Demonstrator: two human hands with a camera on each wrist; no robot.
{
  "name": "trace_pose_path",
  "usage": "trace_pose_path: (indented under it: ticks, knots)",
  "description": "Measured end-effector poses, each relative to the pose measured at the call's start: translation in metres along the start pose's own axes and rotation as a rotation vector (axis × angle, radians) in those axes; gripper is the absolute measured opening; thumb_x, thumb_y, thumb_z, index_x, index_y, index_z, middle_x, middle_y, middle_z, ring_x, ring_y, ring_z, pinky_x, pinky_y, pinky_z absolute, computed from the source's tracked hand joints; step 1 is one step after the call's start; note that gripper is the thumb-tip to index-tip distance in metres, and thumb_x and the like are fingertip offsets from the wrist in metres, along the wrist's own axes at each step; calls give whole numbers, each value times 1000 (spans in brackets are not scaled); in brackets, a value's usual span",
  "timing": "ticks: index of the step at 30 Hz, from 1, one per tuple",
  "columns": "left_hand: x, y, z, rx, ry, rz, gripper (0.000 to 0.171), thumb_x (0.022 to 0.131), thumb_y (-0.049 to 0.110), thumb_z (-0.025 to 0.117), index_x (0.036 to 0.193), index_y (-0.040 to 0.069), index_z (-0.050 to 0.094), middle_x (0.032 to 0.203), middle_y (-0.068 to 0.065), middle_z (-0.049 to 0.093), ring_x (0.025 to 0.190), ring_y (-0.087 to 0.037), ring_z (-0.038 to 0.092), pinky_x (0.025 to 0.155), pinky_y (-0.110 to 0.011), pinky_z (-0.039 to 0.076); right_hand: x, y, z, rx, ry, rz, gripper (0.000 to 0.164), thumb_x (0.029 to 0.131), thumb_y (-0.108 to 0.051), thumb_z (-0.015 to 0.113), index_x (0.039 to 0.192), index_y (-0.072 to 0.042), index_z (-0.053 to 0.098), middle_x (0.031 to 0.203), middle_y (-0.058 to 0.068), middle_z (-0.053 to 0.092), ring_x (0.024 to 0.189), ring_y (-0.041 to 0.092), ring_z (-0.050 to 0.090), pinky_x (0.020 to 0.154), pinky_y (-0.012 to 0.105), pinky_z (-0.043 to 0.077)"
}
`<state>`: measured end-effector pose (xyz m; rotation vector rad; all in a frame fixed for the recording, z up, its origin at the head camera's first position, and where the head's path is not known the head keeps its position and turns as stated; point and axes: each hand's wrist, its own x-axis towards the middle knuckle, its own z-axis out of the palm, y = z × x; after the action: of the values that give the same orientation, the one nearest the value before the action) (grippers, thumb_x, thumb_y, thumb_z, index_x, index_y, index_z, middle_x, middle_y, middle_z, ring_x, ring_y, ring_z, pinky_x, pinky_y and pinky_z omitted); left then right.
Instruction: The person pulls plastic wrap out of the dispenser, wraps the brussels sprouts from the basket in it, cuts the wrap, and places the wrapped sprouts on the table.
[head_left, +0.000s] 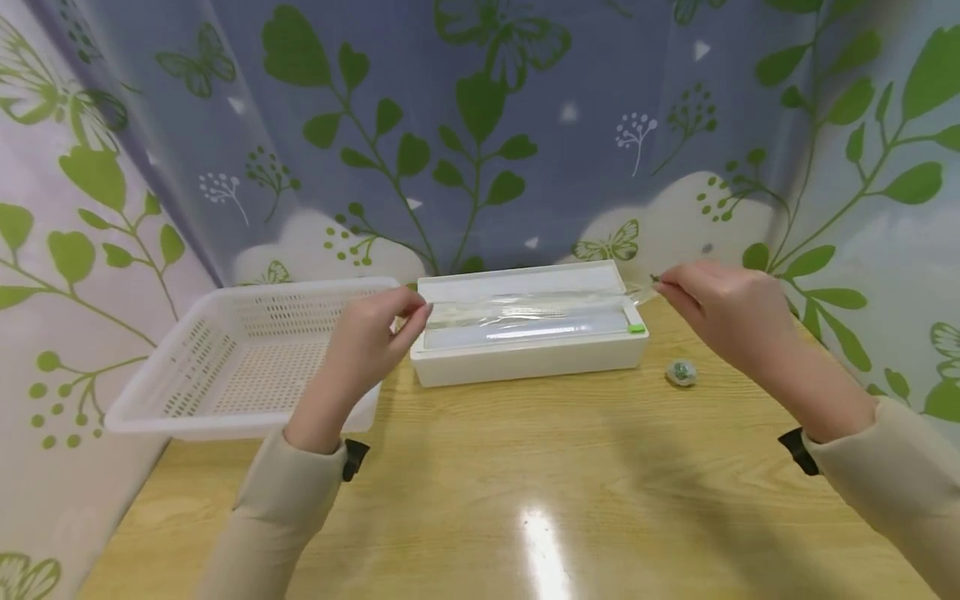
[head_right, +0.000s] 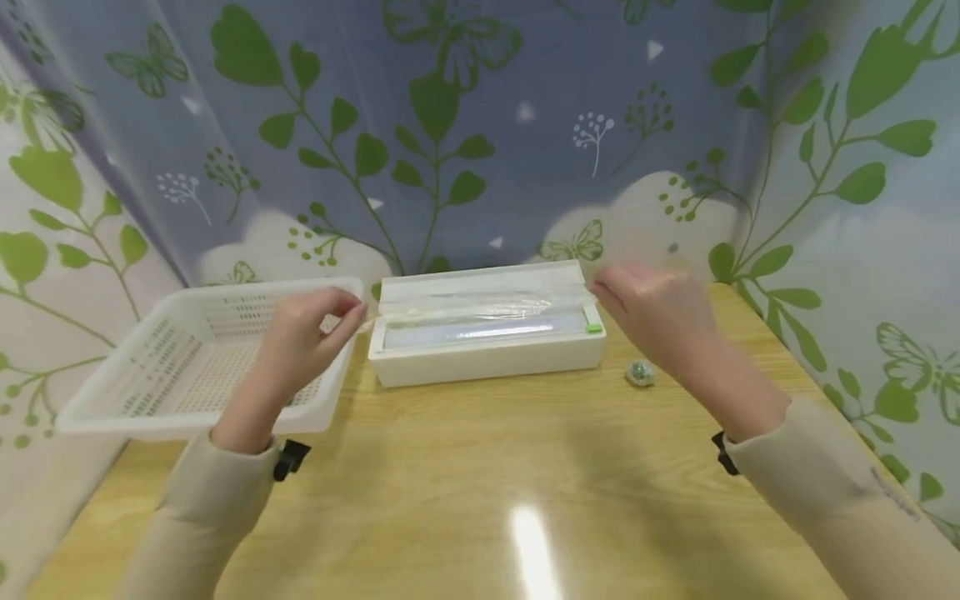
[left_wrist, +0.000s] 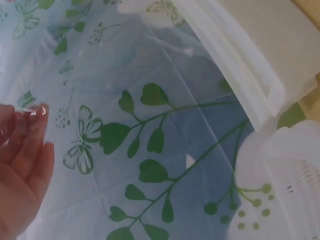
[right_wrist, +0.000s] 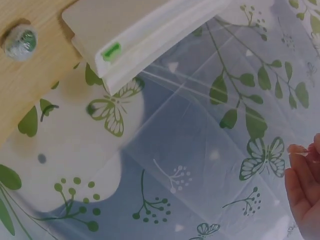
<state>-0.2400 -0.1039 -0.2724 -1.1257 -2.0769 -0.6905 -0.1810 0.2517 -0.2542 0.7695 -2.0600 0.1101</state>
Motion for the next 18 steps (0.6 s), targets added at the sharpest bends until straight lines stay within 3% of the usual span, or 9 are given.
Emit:
trace_pose_path:
  ticks: [4, 8, 14, 18]
  knots:
    - [-15, 4, -3, -79, -74, 47, 5, 78, 1, 62, 75, 4, 62, 67, -2, 61, 56, -9, 54, 47, -21, 43, -12, -10, -2, 19, 27, -39, 47, 96, -33, 35, 73, -1, 61, 59, 9, 57, 43, 19, 51, 36, 33, 38]
    - [-27, 9, -3, -102, -156, 93, 4, 78, 4, 62, 74, 5, 61, 67, 0, 61, 58, -7, 55, 50, -20, 45, -24, -17, -2, 64, -4, -69, 47, 96, -33, 35, 71, -3, 60, 57, 4, 56, 42, 14, 49, 36, 29, 38]
    - [-44, 17, 0, -120, -310, 125, 7, 83, 11, 58, 77, 9, 59, 69, 3, 61, 63, -5, 57, 56, -19, 47, -44, -25, 3, 224, -103, -116, 42, 95, -33, 35, 72, -9, 59, 59, -3, 57, 44, 3, 46, 38, 19, 36]
    - [-53, 20, 4, -117, -368, 117, 5, 80, 9, 62, 77, 10, 60, 70, 4, 61, 63, -4, 57, 56, -18, 47, -56, -30, 9, 347, -198, -104, 39, 95, -34, 35, 74, -11, 60, 63, -5, 59, 48, -1, 48, 41, 14, 38]
